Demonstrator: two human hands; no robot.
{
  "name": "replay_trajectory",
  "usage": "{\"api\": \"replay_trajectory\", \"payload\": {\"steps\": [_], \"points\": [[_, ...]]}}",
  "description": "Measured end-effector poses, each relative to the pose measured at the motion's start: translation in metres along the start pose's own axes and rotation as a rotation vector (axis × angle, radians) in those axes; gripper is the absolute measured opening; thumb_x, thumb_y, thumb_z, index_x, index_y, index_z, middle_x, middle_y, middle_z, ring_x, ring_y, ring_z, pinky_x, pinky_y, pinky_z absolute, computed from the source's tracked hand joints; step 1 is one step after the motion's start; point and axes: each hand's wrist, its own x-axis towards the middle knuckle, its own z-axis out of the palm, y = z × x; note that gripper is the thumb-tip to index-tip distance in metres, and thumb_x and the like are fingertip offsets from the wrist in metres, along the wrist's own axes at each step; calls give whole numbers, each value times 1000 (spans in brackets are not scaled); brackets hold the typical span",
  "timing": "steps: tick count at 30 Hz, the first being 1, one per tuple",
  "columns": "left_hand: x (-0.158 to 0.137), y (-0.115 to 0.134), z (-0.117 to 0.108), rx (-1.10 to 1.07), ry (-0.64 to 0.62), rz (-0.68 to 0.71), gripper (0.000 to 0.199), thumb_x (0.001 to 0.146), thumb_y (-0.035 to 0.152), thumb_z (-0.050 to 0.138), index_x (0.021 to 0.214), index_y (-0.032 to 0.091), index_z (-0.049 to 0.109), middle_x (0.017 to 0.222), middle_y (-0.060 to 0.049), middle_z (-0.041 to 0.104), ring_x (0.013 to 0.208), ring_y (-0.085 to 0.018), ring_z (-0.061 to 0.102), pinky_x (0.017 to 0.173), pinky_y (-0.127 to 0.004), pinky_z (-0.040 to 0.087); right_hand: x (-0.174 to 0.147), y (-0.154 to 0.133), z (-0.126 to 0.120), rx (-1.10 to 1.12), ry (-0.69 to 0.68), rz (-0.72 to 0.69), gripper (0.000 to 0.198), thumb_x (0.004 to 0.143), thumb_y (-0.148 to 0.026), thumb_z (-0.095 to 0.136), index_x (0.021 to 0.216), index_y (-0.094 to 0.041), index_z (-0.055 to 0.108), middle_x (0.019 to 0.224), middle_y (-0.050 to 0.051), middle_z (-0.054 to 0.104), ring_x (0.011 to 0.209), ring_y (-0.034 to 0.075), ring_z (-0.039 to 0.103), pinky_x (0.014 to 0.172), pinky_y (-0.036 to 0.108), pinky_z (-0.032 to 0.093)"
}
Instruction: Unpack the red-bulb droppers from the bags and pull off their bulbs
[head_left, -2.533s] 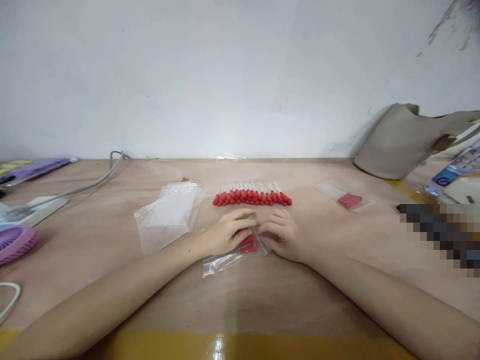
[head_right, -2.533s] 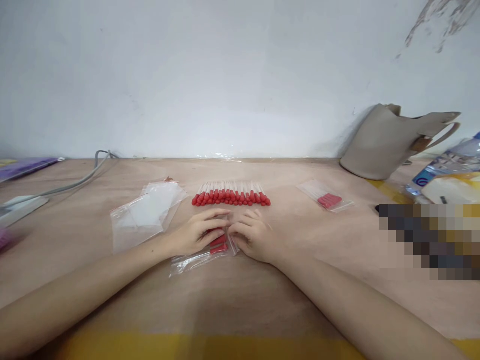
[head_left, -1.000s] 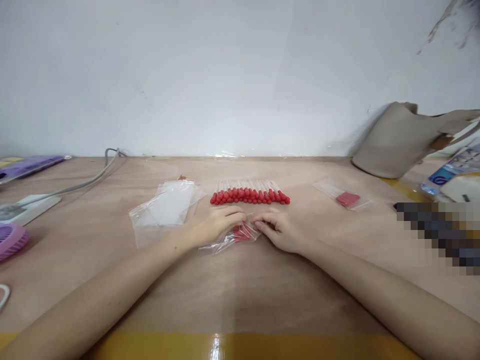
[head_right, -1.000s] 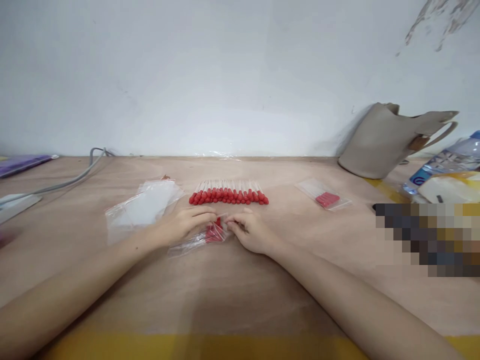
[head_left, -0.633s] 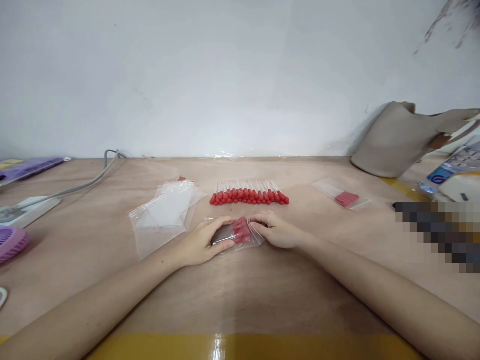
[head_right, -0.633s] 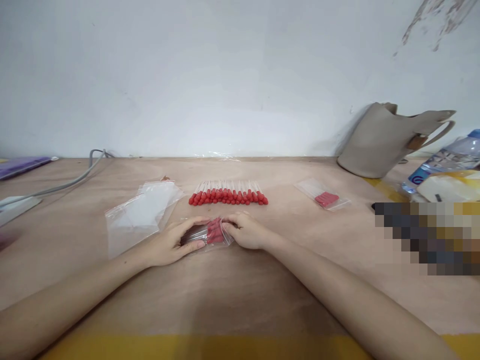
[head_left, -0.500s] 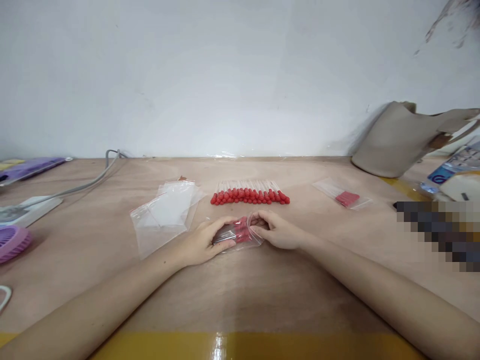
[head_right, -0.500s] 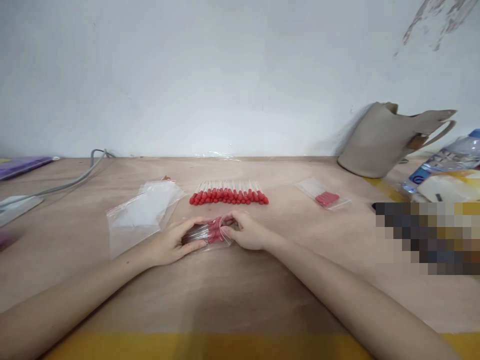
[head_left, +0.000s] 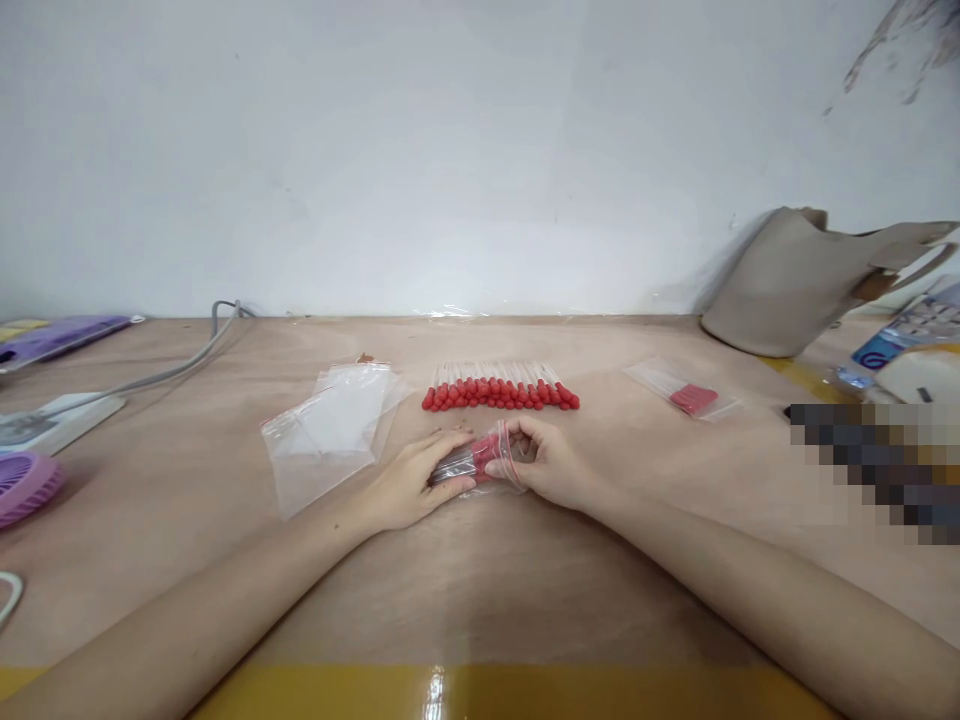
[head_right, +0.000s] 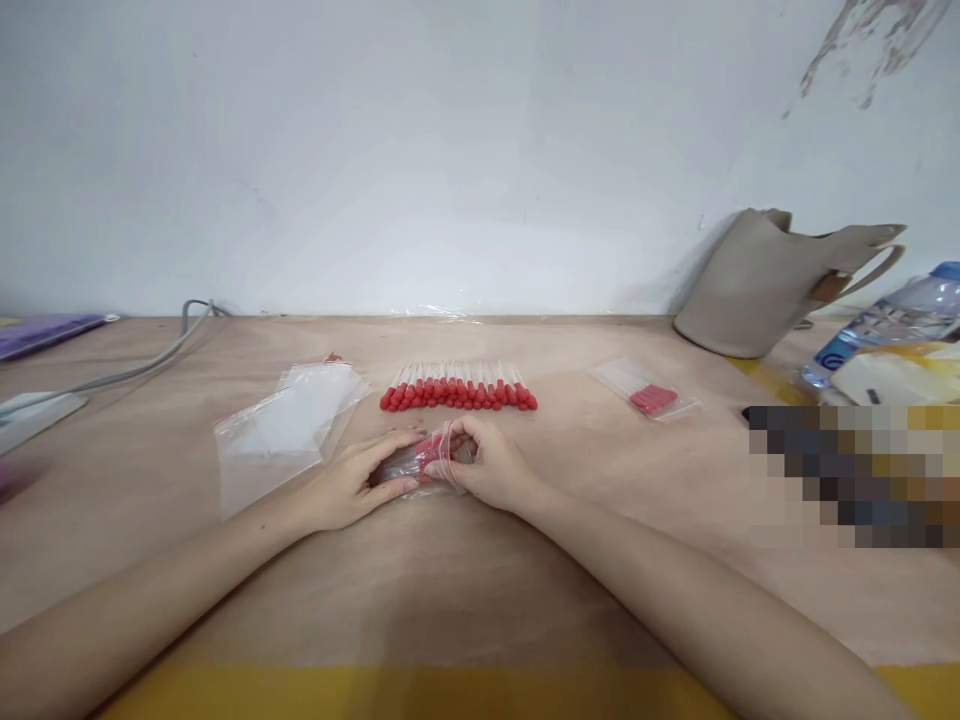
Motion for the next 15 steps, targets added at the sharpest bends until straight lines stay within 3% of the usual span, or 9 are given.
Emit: {"api": "replay_trajectory", "payload": {"steps": [4, 11, 15], "points": [[1, -2, 0, 2, -5, 0, 48, 85, 40, 49, 127, 22, 37, 125, -7, 50, 113, -22, 48, 94, -37, 41, 1, -1, -2, -189, 24, -72, 23, 75, -36, 62, 92, -21, 59, 76, -1, 63, 63, 11, 54, 60, 24, 41], [2, -4, -3, 5, -58, -9, 49, 85, 41, 49, 128, 23, 36, 125, -8, 48, 116, -23, 45, 96, -40, 39, 3, -8, -7, -230, -21, -111, 17, 76, -31, 61, 86, -19, 56, 78, -1, 62, 67, 11, 54, 62, 23, 41], [2, -2, -3, -1, -69, -30, 46, 85, 43, 47, 126, 23, 39, 124, -8, 49, 115, -23, 45, 96, -40, 39, 4, -9, -11, -331, -97, -221, 17, 74, -27, 64, 89, -20, 60, 84, 0, 63, 75, 13, 55, 68, 25, 41]]}}
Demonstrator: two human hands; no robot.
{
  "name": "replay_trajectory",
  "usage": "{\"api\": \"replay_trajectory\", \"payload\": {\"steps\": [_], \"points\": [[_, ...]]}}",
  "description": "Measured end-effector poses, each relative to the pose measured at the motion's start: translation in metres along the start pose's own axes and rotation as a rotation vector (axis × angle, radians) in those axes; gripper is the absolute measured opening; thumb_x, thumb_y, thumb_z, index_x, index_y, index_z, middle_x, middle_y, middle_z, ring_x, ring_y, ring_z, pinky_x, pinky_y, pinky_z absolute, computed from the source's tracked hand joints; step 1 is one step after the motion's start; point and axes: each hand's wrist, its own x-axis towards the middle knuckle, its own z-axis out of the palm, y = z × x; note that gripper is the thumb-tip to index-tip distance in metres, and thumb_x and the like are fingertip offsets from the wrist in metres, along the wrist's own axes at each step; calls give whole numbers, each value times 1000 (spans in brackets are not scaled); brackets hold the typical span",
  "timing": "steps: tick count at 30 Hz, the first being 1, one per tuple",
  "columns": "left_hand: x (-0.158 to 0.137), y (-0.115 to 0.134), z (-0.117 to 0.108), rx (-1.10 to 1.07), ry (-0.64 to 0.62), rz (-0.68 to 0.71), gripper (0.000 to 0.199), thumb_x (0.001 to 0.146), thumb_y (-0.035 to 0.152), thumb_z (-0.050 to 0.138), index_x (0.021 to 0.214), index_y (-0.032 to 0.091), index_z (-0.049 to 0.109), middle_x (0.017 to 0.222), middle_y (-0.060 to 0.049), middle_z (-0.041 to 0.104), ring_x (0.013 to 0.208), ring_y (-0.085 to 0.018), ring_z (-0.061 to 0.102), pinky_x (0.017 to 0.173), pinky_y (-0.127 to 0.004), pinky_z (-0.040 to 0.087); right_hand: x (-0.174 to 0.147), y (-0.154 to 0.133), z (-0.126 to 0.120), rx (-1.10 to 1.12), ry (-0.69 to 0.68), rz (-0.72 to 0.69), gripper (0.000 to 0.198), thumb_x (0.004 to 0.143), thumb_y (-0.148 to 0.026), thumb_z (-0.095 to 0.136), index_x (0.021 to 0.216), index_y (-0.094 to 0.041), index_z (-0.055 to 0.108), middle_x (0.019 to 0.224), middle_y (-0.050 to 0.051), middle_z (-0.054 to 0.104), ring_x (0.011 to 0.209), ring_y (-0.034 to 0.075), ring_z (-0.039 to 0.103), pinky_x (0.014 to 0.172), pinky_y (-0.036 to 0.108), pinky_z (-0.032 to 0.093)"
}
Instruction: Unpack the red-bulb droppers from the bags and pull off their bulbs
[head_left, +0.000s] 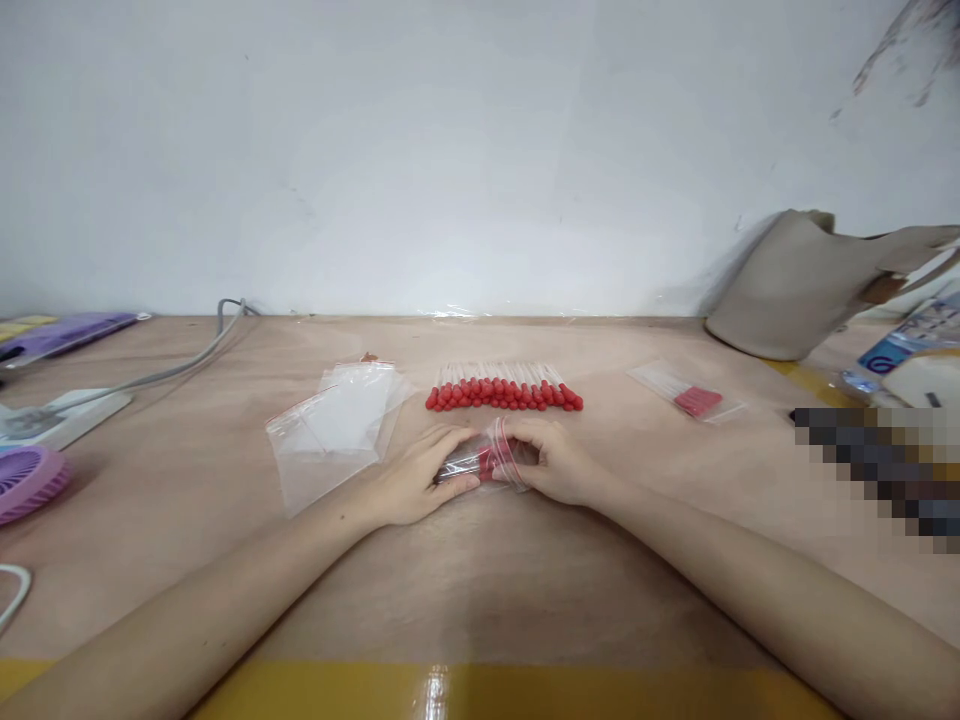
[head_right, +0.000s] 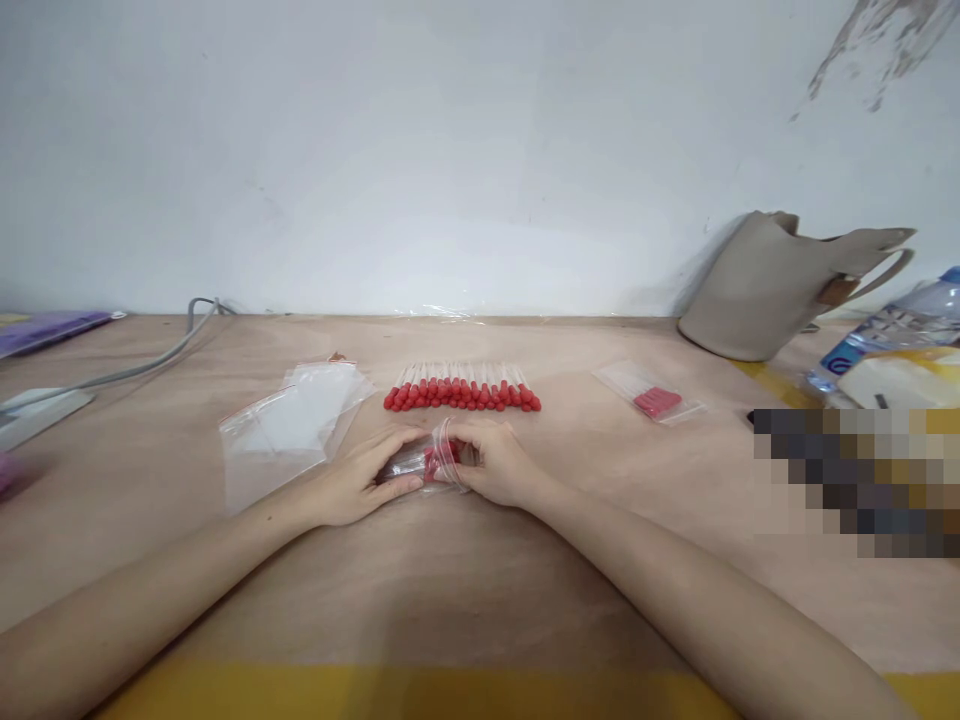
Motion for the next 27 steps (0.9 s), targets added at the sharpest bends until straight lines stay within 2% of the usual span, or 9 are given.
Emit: {"api": "replay_trajectory", "payload": {"steps": [3, 7, 11, 14, 17, 20, 27], "points": [[0, 0, 0, 2, -13, -19, 49, 85, 45, 46, 129, 24, 37, 128, -6, 47, 118, -22, 43, 99, -38, 37, 1, 1, -3, -26, -30, -28, 10, 76, -26, 62, 83, -19, 63, 83, 1, 63, 75, 13, 55, 67, 25, 42], [-1, 2, -2, 17, -33, -42, 50, 86, 46, 44, 130, 25, 35, 133, -5, 43, 122, -22, 40, 102, -38, 35, 1, 5, -9, 7, 1, -45, 12, 76, -26, 62, 86, -19, 65, 85, 2, 64, 75, 13, 56, 68, 25, 43], [-1, 3, -3, 29, -37, -61, 51, 86, 47, 43, 131, 25, 34, 133, -5, 43, 121, -22, 41, 101, -38, 35, -1, 12, -15, 87, -27, -7, 15, 77, -26, 60, 90, -20, 65, 85, 1, 64, 66, 10, 54, 61, 22, 43], [-2, 3, -3, 28, -39, -67, 50, 87, 47, 43, 131, 25, 34, 132, -5, 44, 120, -22, 42, 100, -38, 36, -2, 17, -21, 178, -39, 98, 17, 75, -30, 62, 88, -19, 64, 80, 2, 63, 61, 9, 54, 57, 23, 44], [-2, 2, -2, 22, -32, -65, 50, 86, 47, 43, 130, 24, 35, 131, -6, 46, 119, -23, 44, 99, -38, 37, -4, 20, -27, 419, -83, 313, 24, 69, -35, 67, 81, -16, 61, 66, -1, 60, 55, 9, 54, 55, 24, 45], [-2, 1, -2, 25, -28, -52, 48, 86, 47, 43, 128, 24, 38, 130, -6, 47, 118, -23, 45, 98, -38, 38, -5, 20, -31, 641, -105, 485, 29, 61, -36, 74, 74, -15, 58, 65, -2, 60, 56, 8, 56, 58, 25, 48], [-2, 2, -3, 23, -23, -56, 48, 86, 47, 44, 128, 24, 39, 129, -6, 47, 119, -23, 44, 99, -38, 37, -2, 16, -31, 830, -37, 622, 32, 55, -32, 78, 77, -14, 63, 73, 1, 66, 64, 9, 60, 63, 25, 51]]}}
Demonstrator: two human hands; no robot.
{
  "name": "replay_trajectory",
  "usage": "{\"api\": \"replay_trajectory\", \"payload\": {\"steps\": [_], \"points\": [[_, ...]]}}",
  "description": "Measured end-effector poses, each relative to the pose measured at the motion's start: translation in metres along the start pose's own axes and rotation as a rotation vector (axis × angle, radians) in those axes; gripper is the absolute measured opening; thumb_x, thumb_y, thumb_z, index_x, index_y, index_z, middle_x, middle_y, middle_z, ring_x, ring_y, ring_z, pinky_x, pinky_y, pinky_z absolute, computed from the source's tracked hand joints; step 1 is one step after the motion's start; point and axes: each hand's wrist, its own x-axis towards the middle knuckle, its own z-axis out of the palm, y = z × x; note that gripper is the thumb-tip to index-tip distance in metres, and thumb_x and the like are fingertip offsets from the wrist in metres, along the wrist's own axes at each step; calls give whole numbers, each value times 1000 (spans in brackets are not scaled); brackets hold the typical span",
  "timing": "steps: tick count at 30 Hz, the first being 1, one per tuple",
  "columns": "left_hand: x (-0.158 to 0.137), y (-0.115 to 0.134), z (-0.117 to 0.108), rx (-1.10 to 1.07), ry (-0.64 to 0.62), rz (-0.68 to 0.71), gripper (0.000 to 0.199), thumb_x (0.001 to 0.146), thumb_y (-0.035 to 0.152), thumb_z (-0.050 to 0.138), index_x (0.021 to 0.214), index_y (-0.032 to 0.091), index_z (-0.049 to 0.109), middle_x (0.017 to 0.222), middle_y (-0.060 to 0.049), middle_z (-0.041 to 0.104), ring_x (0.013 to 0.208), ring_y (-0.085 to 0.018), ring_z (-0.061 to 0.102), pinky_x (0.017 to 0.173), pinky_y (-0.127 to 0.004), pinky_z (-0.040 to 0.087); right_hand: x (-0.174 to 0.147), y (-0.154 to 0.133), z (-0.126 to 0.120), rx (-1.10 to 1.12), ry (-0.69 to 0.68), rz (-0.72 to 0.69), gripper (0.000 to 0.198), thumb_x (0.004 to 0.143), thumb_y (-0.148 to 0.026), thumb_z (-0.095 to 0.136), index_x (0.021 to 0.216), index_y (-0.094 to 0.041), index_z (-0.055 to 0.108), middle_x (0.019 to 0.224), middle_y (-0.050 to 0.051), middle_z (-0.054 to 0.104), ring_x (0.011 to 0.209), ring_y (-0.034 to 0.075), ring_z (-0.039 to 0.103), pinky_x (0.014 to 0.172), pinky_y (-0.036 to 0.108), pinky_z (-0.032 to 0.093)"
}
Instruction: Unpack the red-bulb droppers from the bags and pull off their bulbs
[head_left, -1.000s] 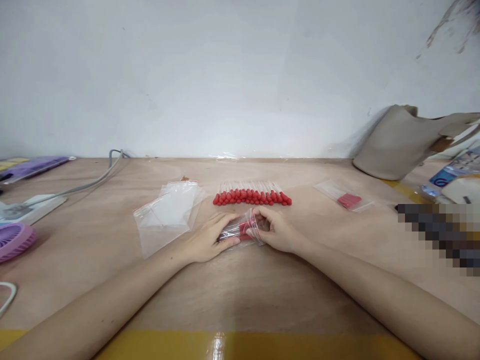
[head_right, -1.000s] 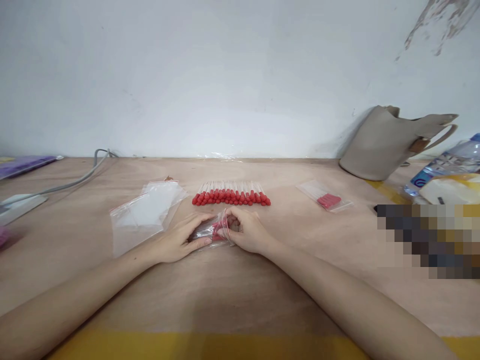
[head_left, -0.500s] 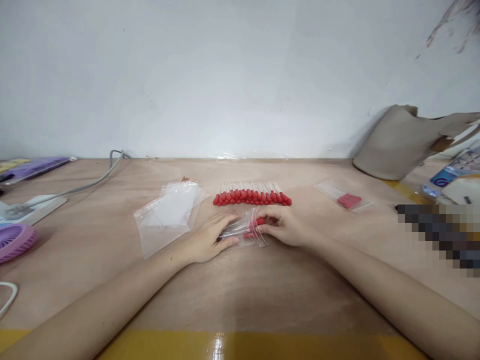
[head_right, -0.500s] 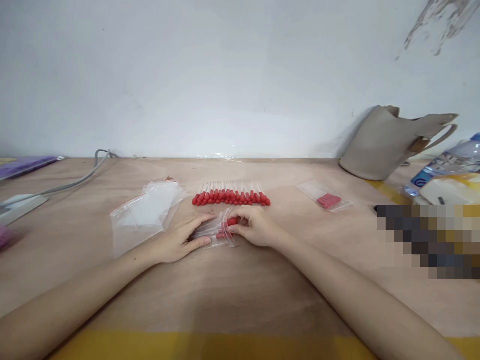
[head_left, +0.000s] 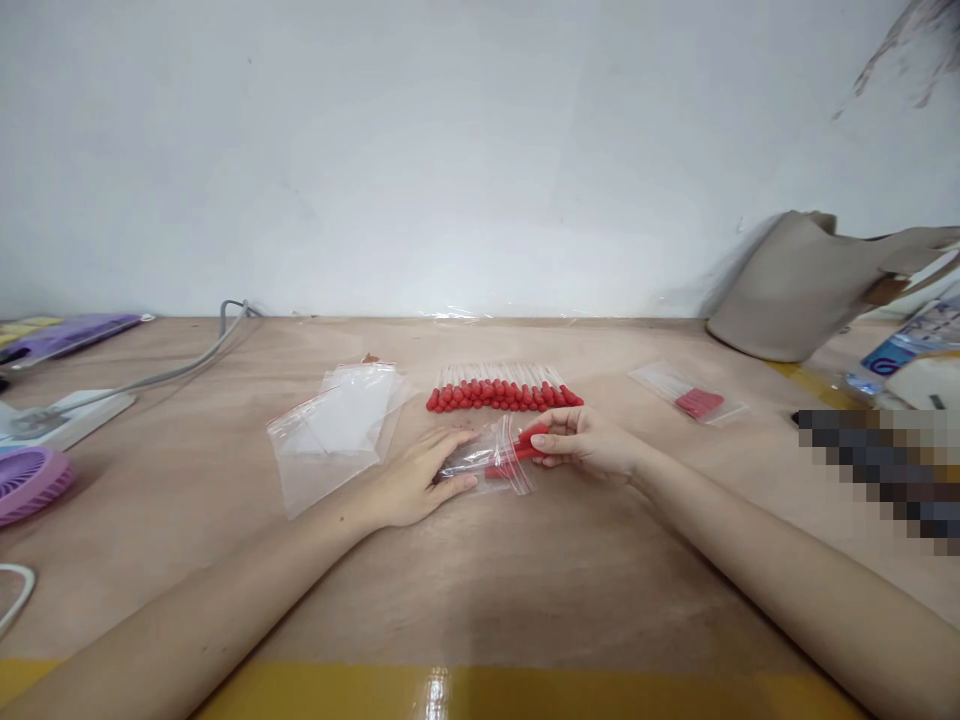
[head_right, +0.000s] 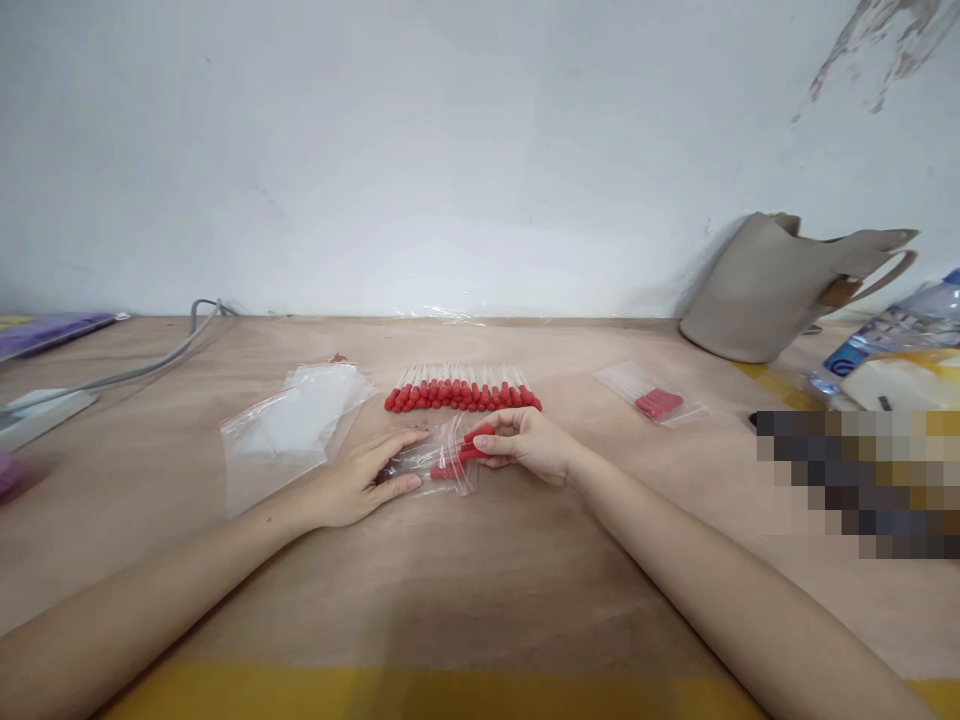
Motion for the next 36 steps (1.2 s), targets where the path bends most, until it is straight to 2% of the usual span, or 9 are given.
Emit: {"api": "replay_trajectory", "payload": {"steps": [4, 6, 10, 15, 18, 22, 26, 33, 36], "points": [[0, 0, -1, 7, -7, 2, 48, 87, 47, 43, 129, 24, 38, 130, -6, 46, 119, -22, 44, 99, -37, 37, -10, -25, -22, -173, 32, 2, 25, 56, -31, 77, 73, -16, 66, 71, 1, 67, 62, 11, 61, 63, 26, 52], [0, 0, -1, 13, -9, -2, 49, 86, 47, 43, 129, 24, 37, 131, -6, 45, 119, -22, 43, 100, -37, 36, -21, -45, -41, -295, 62, -58, 22, 61, -31, 74, 77, -18, 67, 79, 4, 69, 74, 14, 64, 69, 27, 52], [0, -1, -1, 21, -8, 5, 49, 86, 47, 44, 129, 24, 38, 131, -7, 45, 120, -22, 42, 100, -38, 36, -37, -75, -68, -464, 277, -335, 20, 66, -35, 71, 81, -21, 68, 83, 7, 69, 76, 19, 64, 68, 33, 53], [0, -1, 0, 16, 7, 12, 49, 86, 48, 43, 128, 24, 38, 130, -7, 46, 119, -23, 43, 100, -38, 37, -6, -64, -59, -786, 563, -650, 15, 75, -28, 62, 87, -20, 65, 86, 6, 68, 77, 19, 63, 73, 36, 51], [1, -2, 1, 10, 12, 25, 48, 86, 47, 43, 128, 24, 39, 131, -7, 45, 119, -23, 43, 100, -39, 37, 27, -46, -45, -1222, 474, -781, 16, 81, -16, 49, 88, -18, 63, 89, 7, 66, 82, 19, 60, 76, 34, 47], [1, -2, 1, 11, 23, 37, 47, 86, 47, 43, 126, 23, 40, 130, -7, 46, 119, -23, 44, 99, -39, 37, 53, -31, -31, -1542, 362, -713, 25, 81, -5, 41, 91, -14, 62, 100, 12, 63, 92, 21, 56, 80, 32, 43], [1, -1, 1, 15, 21, 40, 47, 86, 46, 45, 126, 22, 41, 129, -8, 46, 120, -23, 42, 100, -39, 36, 58, -29, -25, -1581, 278, -678, 25, 78, -2, 44, 89, -13, 63, 97, 13, 63, 88, 21, 56, 75, 31, 42], [1, -1, 1, 3, 20, 50, 46, 86, 45, 46, 126, 23, 42, 128, -7, 47, 119, -23, 42, 100, -39, 36, 60, -30, -28, -1541, 205, -668, 13, 80, -17, 55, 88, -19, 65, 90, 8, 63, 85, 19, 57, 75, 28, 42], [1, -1, 1, -1, 22, 48, 46, 85, 45, 46, 125, 23, 42, 128, -8, 47, 118, -24, 43, 100, -40, 36, 54, -33, -31, -1501, 195, -682, 18, 75, -25, 63, 92, -19, 65, 90, 8, 63, 85, 20, 57, 76, 30, 43]]}}
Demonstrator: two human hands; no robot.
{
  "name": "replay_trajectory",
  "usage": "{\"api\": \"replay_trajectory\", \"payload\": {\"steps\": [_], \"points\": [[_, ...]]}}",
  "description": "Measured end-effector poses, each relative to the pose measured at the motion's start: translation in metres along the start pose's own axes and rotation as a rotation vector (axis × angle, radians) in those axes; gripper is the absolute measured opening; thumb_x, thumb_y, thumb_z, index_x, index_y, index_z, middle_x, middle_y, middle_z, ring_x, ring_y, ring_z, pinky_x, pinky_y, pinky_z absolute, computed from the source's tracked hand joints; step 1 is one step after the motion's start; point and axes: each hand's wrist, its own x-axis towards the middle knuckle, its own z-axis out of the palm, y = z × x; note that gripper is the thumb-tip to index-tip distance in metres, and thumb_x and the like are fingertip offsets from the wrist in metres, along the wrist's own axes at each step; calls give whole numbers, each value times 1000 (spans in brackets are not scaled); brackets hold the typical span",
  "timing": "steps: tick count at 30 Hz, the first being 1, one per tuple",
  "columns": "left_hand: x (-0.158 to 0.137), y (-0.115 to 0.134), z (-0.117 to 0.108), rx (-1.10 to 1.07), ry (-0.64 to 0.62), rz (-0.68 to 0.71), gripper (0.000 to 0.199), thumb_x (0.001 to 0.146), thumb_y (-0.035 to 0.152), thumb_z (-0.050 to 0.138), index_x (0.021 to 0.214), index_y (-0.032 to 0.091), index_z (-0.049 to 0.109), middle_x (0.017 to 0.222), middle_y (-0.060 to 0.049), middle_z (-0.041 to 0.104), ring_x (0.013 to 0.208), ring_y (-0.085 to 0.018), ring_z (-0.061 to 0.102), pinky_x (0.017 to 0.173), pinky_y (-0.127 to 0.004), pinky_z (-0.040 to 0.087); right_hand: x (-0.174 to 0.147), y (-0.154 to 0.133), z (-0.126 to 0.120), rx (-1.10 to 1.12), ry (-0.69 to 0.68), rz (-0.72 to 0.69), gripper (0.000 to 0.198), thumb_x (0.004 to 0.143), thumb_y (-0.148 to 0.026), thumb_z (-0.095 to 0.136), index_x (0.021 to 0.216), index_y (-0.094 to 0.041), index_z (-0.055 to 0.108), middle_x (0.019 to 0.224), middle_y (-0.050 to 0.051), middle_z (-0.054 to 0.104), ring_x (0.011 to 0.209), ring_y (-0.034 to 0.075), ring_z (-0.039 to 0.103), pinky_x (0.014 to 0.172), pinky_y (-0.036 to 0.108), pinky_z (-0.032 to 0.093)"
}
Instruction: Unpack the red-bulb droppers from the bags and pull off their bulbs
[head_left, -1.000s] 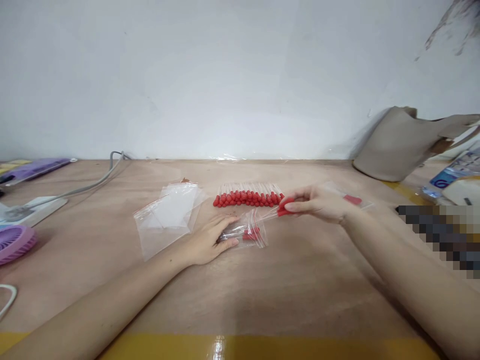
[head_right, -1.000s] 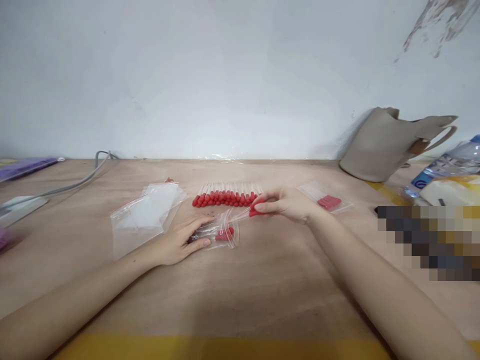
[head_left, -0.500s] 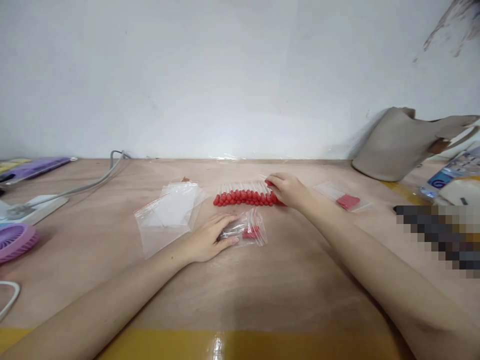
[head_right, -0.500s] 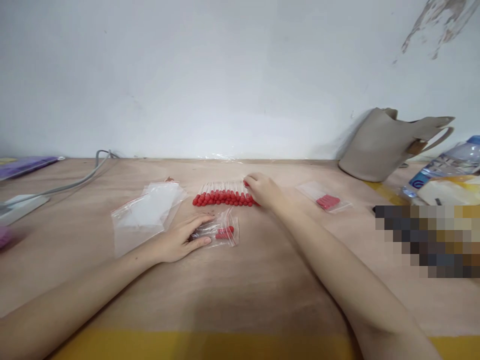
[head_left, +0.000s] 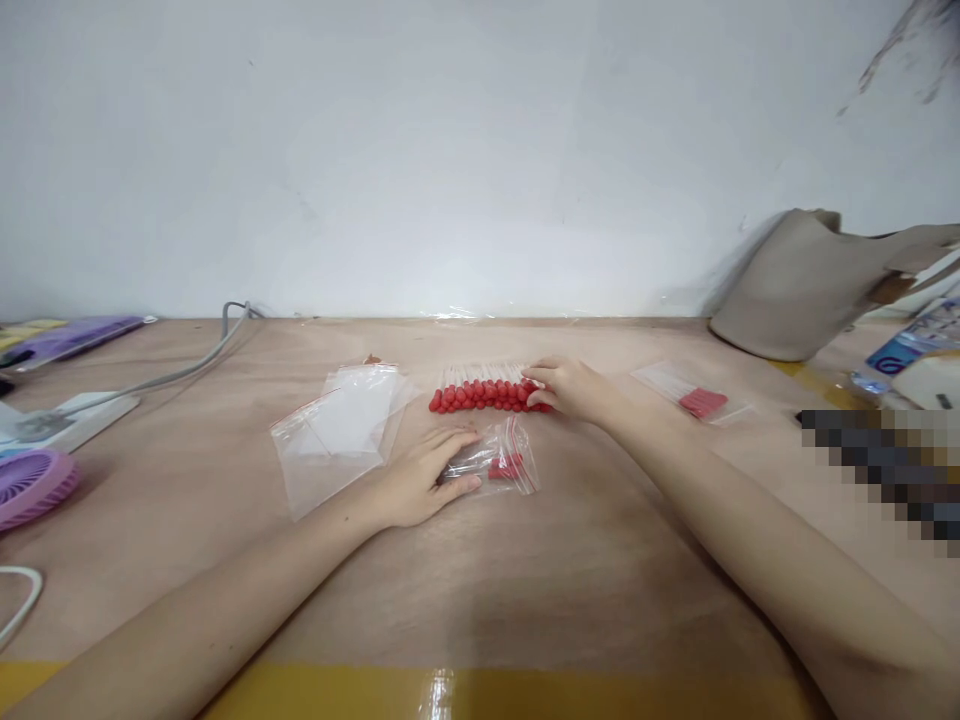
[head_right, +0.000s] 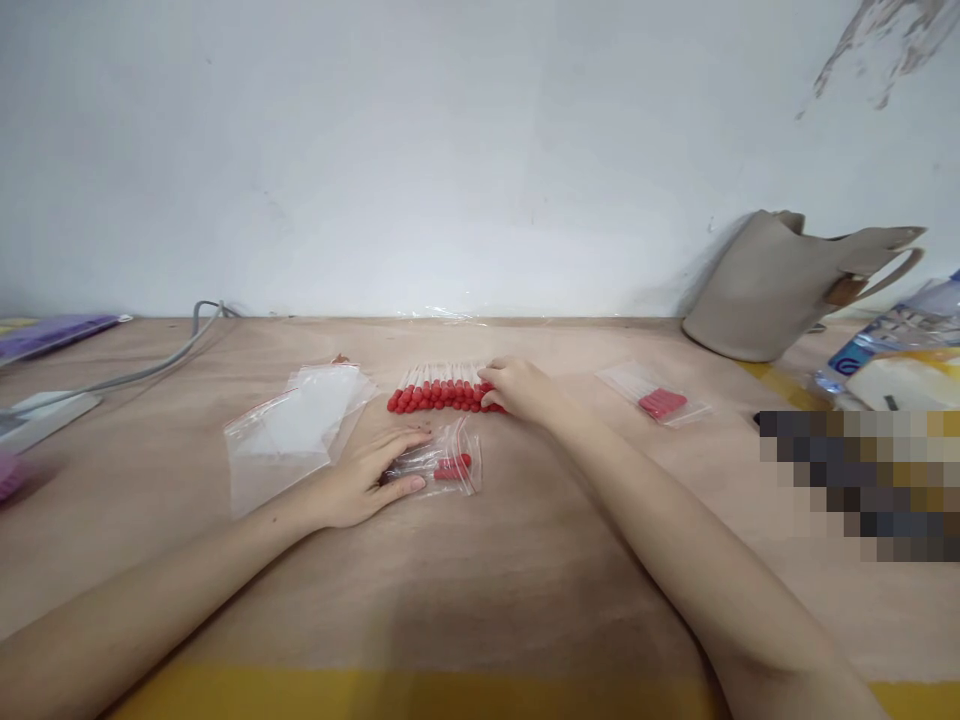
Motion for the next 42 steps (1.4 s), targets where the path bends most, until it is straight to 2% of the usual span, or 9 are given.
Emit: {"api": "replay_trajectory", "payload": {"steps": [3, 6, 9, 15, 20, 25, 29, 37, 42], "points": [[0, -1, 0, 1, 11, 9, 46, 85, 45, 46, 125, 23, 42, 127, -8, 48, 118, -23, 43, 100, -40, 36, -11, -6, -10, 94, 132, 1, 26, 74, -35, 64, 94, -18, 64, 90, 9, 63, 86, 22, 56, 77, 33, 43], [0, -1, 1, 1, 13, 13, 46, 86, 45, 46, 126, 23, 41, 127, -7, 48, 118, -22, 44, 100, -38, 37, -28, -23, -15, 256, 250, 112, 20, 82, -32, 52, 79, -18, 65, 73, 5, 62, 68, 16, 55, 65, 28, 42], [0, -1, 2, -4, 9, 5, 46, 86, 45, 45, 126, 23, 41, 128, -7, 47, 118, -23, 43, 99, -38, 37, -45, -44, -11, 440, 134, 154, 17, 79, -27, 54, 69, -18, 63, 62, 1, 59, 57, 12, 50, 56, 25, 38], [0, 0, 1, 11, -8, -25, 48, 86, 47, 45, 127, 24, 40, 129, -6, 47, 119, -23, 43, 100, -39, 37, -51, -62, 4, 561, -54, 1, 17, 73, -29, 64, 88, -22, 67, 81, 2, 61, 77, 15, 53, 71, 27, 41], [-2, -1, 2, 44, -2, -31, 50, 86, 46, 45, 130, 23, 36, 132, -7, 45, 121, -23, 42, 101, -40, 37, -43, -67, 5, 564, -153, -63, 16, 71, -30, 67, 83, -19, 66, 82, 2, 59, 78, 15, 52, 69, 26, 40], [-3, -1, 7, 144, 88, 114, 50, 87, 39, 46, 132, 22, 35, 138, -6, 38, 130, -23, 30, 107, -43, 29, -45, -69, 7, 654, -182, 38, 13, 66, -21, 67, 78, -17, 63, 68, -2, 57, 59, 9, 48, 53, 20, 36], [-3, 1, 6, 156, 36, 214, 45, 90, 33, 42, 132, 23, 36, 137, -5, 40, 129, -21, 32, 107, -42, 30, -50, -66, 10, 718, -156, 110, 13, 65, -16, 64, 77, -17, 61, 65, -4, 57, 56, 8, 48, 51, 19, 36], [0, 3, -2, 138, -143, 153, 48, 92, 37, 35, 138, 26, 25, 140, -2, 36, 129, -17, 33, 108, -37, 28, -52, -55, 17, 1081, -80, 257, 21, 66, -23, 66, 83, -16, 57, 86, 4, 62, 73, 12, 59, 64, 25, 49], [0, 3, -4, 164, -173, 125, 49, 92, 40, 33, 139, 25, 23, 142, -3, 33, 130, -19, 30, 109, -38, 25, -51, -35, -17, 1115, -98, 302, 28, 70, -34, 65, 90, -15, 60, 83, 5, 65, 76, 13, 62, 73, 30, 50]]}}
